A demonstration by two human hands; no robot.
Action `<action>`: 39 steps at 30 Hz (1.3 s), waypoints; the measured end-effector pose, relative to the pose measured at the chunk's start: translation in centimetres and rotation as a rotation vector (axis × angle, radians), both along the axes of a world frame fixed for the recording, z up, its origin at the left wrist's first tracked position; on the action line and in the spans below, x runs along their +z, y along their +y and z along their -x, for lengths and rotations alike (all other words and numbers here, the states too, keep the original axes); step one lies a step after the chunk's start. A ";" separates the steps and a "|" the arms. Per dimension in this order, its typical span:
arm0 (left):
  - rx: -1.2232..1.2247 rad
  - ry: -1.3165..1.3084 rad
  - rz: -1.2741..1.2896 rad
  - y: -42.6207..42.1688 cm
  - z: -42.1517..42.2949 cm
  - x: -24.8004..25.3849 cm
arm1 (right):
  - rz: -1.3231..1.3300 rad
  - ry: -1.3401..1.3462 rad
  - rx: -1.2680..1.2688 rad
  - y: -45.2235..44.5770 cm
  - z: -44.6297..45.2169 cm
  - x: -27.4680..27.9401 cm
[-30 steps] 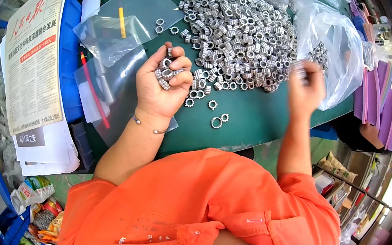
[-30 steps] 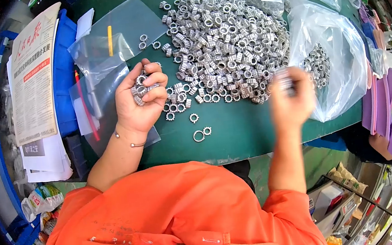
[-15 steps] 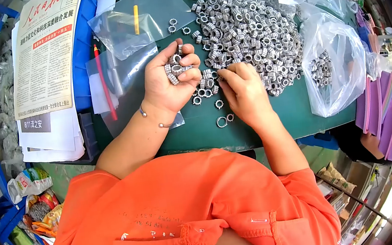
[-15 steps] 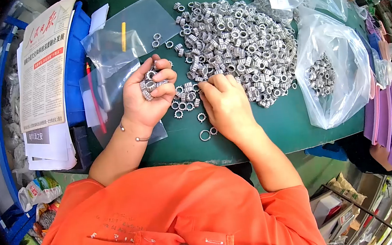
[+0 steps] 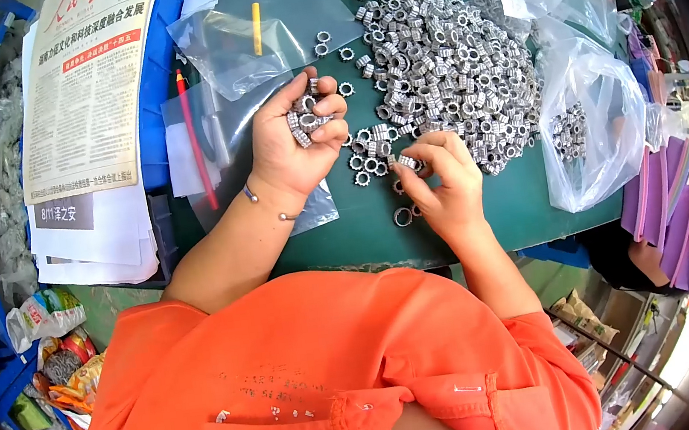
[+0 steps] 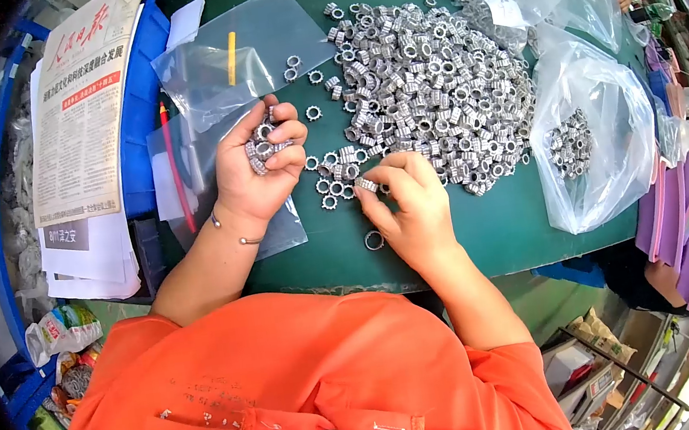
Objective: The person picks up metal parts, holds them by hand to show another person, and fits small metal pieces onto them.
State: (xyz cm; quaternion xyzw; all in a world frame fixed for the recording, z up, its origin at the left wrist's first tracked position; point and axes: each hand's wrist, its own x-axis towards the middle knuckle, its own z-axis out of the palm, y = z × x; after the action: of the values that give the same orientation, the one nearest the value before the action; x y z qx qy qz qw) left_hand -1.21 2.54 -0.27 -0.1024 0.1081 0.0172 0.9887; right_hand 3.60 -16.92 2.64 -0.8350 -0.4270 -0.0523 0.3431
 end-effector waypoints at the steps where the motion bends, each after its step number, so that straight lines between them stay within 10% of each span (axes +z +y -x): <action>1: -0.006 0.002 0.004 0.0 0.0 0.0 | -0.124 0.178 -0.011 0.0 0.3 -0.1; 33: -0.051 0.016 -0.013 -0.3 0.1 0.1 | -0.793 1.670 0.032 -4.4 1.3 -1.1; 39: -0.046 -0.011 -0.010 -0.3 0.2 0.1 | -0.662 1.210 -0.153 -4.5 -0.2 -0.8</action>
State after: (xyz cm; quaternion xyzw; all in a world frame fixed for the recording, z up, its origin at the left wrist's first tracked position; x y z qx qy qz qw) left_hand -1.39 2.27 -0.15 -0.0949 0.1050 -0.0055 0.9899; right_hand 3.85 -21.47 1.84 -0.5966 -0.0622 0.2707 0.7530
